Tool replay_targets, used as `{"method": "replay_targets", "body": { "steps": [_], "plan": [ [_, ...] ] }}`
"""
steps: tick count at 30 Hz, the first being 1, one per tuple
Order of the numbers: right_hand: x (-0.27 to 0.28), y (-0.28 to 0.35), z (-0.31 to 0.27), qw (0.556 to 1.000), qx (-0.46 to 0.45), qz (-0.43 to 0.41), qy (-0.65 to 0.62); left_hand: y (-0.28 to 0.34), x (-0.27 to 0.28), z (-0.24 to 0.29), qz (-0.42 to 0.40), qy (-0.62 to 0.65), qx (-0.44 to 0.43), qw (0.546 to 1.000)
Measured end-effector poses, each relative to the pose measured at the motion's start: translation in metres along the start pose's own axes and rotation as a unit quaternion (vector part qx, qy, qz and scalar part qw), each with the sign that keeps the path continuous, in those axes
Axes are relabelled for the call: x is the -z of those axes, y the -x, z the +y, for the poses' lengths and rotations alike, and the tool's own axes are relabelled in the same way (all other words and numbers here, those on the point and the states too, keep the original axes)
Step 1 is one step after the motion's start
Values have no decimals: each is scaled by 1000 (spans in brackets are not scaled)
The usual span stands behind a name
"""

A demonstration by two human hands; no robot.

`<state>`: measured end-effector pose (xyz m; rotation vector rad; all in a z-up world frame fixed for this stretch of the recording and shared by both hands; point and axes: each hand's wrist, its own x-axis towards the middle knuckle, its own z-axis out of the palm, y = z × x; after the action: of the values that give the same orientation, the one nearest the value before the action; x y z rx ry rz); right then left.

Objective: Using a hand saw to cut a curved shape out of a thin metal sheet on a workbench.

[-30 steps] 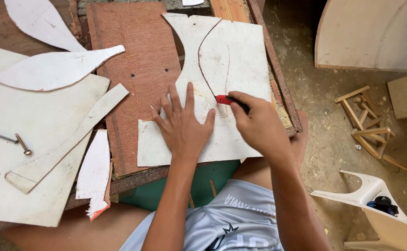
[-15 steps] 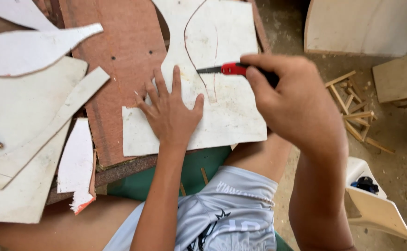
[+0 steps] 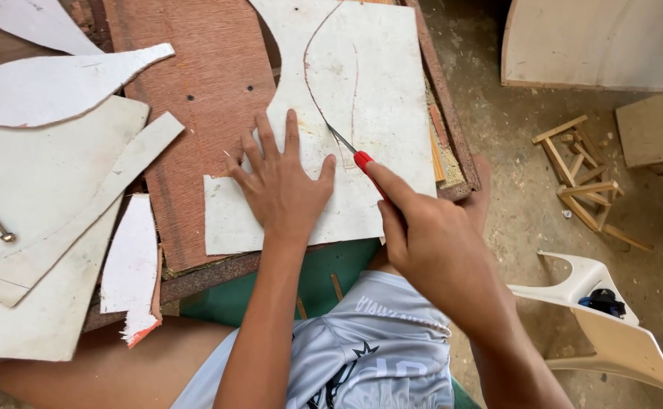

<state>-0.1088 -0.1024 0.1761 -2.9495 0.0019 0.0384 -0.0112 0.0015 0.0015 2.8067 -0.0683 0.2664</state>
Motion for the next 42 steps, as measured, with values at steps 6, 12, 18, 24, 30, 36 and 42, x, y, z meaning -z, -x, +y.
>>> {"method": "replay_targets", "body": {
  "steps": [6, 12, 18, 24, 30, 36, 42],
  "plan": [
    [27, -15, 26, 978, -124, -78, -146, 2, -5, -2, 38, -5, -7, 999],
    [15, -23, 26, 977, -84, -54, -187, 0, -4, -4, 17, -5, -2, 1000],
    [22, -23, 24, 972, -114, -60, -194, 1, -2, 0, 10, 10, -15, 1000],
    [18, -18, 15, 969, -152, -73, -183, 1, -3, -1, 12, 2, -11, 1000],
    [16, -30, -9, 964, -227, -100, -100, 2, -3, -2, 33, -3, -19, 999],
    [-35, -42, 18, 968, -99, -34, -227, -2, 2, -1, -35, 39, -3, 999],
    [-52, -54, 16, 971, -86, -17, -225, -2, 5, -2, -33, 34, 6, 999]
  ]
}}
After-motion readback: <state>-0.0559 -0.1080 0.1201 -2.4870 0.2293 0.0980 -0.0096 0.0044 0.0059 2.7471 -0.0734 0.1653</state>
